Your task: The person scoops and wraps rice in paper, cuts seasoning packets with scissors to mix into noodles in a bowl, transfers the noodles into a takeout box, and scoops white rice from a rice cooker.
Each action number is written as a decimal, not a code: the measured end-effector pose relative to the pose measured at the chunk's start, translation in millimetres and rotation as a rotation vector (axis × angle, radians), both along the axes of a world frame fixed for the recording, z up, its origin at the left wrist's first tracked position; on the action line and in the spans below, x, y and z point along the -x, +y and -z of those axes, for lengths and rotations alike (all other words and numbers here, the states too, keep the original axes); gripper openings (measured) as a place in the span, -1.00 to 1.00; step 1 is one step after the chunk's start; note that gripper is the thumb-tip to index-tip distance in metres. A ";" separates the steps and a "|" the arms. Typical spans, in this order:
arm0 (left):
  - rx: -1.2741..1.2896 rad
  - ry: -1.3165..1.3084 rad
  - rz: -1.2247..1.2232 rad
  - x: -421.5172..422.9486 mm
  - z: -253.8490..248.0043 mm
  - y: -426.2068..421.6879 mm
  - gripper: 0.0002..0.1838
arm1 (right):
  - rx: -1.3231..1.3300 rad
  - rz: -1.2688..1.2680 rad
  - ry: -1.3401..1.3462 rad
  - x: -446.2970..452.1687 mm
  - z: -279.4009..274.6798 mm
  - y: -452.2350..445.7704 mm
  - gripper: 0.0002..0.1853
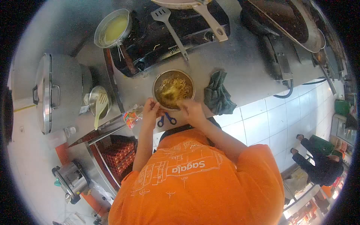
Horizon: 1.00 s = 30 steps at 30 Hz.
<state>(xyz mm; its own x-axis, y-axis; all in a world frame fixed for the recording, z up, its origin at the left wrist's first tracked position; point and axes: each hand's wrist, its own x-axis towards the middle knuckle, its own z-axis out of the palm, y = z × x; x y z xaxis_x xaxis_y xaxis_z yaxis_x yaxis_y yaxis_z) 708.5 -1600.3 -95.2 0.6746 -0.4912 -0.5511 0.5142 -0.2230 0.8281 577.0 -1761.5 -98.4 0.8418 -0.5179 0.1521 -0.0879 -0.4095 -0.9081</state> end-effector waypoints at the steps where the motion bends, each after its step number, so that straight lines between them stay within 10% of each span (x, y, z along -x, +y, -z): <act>1: -0.022 -0.012 0.007 -3.8 1.9 5.1 -0.92 | 0.004 0.001 0.015 -1.2 -12.5 -6.0 -0.85; 7: -0.057 0.004 0.021 0.9 2.0 16.7 -0.91 | 0.207 0.127 -0.061 -17.0 -29.3 -70.7 -0.85; 17: 0.014 -0.009 0.020 11.2 -2.8 1.4 -0.88 | -0.340 0.262 0.101 -36.6 0.9 -10.1 -0.82; 30: -0.007 0.007 -0.022 3.0 2.1 6.1 -0.88 | 0.241 0.006 -0.026 -2.6 -6.5 -29.9 -0.86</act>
